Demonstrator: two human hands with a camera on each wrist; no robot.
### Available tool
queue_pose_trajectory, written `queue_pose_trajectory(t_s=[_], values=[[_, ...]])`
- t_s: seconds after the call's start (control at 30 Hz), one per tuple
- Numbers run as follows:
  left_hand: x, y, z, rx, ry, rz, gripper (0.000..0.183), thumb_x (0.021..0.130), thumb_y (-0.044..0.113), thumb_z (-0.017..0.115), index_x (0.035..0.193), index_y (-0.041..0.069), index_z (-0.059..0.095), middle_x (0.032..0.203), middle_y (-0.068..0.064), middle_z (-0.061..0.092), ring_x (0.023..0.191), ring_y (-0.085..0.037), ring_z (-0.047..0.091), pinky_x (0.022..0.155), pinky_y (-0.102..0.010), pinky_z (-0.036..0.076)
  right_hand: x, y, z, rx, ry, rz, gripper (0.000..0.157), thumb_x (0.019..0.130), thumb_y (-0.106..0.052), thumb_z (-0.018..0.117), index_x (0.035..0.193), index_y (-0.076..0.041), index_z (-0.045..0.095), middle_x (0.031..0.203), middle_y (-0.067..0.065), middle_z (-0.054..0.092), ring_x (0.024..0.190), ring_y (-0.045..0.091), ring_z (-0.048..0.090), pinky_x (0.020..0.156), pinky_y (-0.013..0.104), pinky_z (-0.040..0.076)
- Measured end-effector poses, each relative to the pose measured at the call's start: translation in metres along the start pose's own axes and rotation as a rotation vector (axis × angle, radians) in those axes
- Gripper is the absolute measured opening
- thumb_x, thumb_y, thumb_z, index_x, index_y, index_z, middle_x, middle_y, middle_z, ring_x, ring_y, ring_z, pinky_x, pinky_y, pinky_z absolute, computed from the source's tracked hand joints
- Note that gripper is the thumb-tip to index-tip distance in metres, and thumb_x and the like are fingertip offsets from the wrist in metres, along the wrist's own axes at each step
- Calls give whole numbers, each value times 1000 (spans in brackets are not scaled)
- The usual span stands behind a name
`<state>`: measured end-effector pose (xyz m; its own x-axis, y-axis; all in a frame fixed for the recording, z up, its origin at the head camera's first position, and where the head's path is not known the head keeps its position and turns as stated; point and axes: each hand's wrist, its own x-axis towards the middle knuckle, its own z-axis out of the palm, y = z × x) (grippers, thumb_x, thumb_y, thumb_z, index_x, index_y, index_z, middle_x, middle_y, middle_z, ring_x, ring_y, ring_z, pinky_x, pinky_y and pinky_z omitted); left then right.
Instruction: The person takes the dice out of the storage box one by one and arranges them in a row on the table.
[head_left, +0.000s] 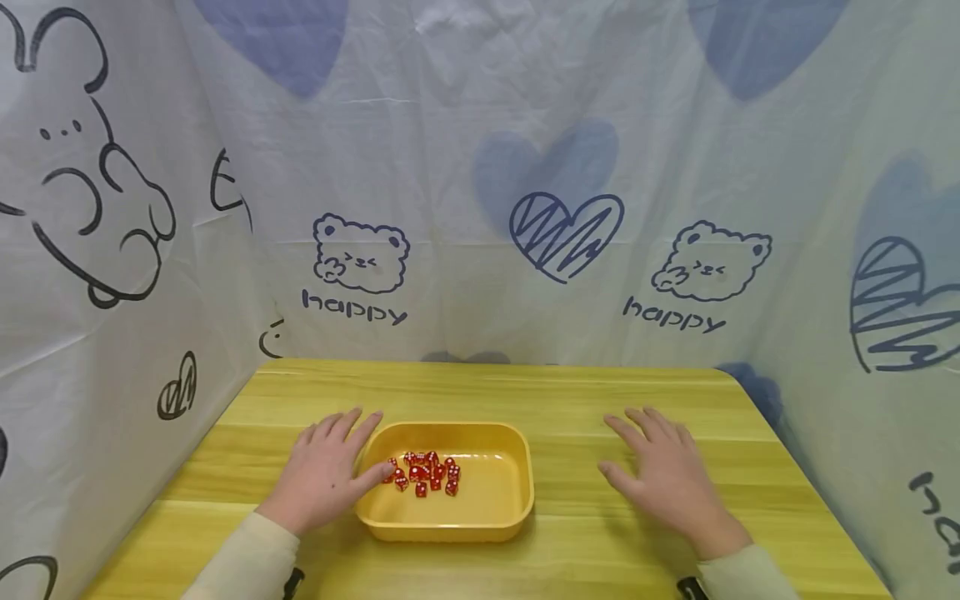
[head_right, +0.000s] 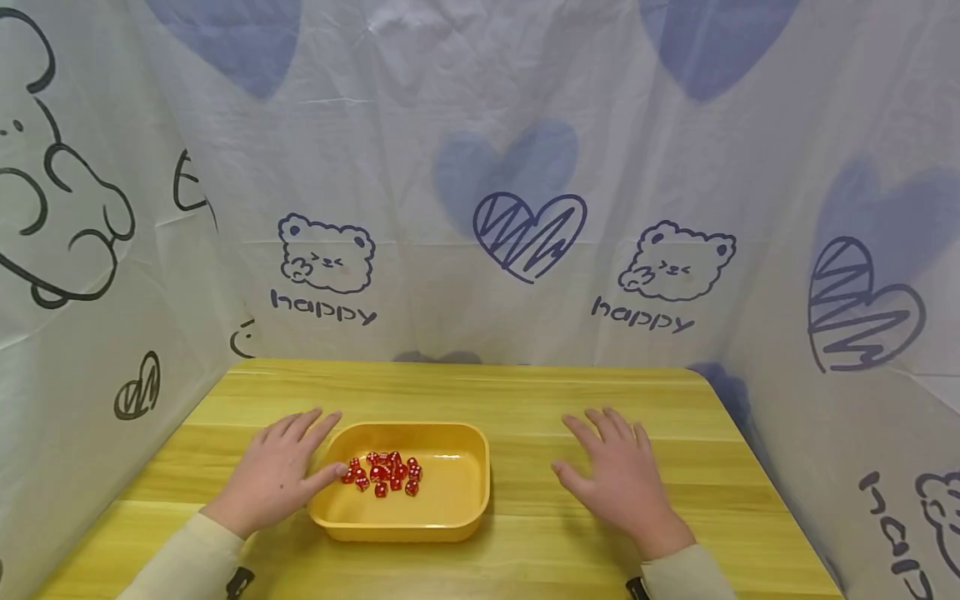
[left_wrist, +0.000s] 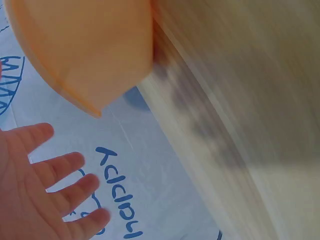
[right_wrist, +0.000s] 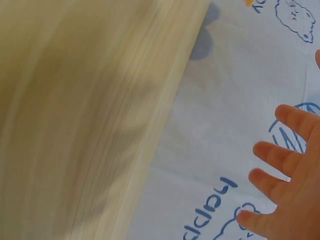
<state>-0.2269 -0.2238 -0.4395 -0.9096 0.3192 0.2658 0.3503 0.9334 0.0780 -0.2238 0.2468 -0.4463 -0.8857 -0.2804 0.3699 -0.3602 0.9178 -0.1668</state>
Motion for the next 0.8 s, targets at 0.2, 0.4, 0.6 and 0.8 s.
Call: queue_pose_trajectory(t_s=[0.2, 0.4, 0.6, 0.8], values=[[0, 4, -1, -169, -66, -61, 89, 94, 76, 39, 157, 12, 39, 151, -21, 44, 134, -45, 44, 106, -66, 36, 8, -13, 7, 119, 40, -83, 62, 92, -49, 69, 145, -18, 58, 138, 15, 57, 129, 41, 48, 108, 63, 34], [1, 5, -3, -349, -166, -165, 91, 95, 73, 45, 159, 10, 33, 153, -22, 41, 137, -45, 42, 108, -66, 35, 16, -27, 12, 215, 1, -114, 64, 92, -52, 69, 147, -22, 55, 139, 9, 57, 128, 35, 51, 106, 61, 39], [3, 2, -2, -521, -225, -257, 92, 95, 63, 58, 160, 7, 27, 154, -25, 39, 128, -42, 51, 105, -62, 42, 25, -44, 16, 295, -65, -133, 66, 92, -56, 67, 149, -27, 52, 141, 4, 57, 130, 31, 50, 106, 59, 40], [8, -3, 3, -647, -257, -324, 86, 96, 42, 68, 160, 4, 24, 142, -24, 49, 112, -32, 61, 86, -47, 58, 35, -57, 15, 333, -145, -129, 67, 92, -62, 63, 150, -31, 50, 143, -1, 55, 132, 26, 49, 109, 55, 40]])
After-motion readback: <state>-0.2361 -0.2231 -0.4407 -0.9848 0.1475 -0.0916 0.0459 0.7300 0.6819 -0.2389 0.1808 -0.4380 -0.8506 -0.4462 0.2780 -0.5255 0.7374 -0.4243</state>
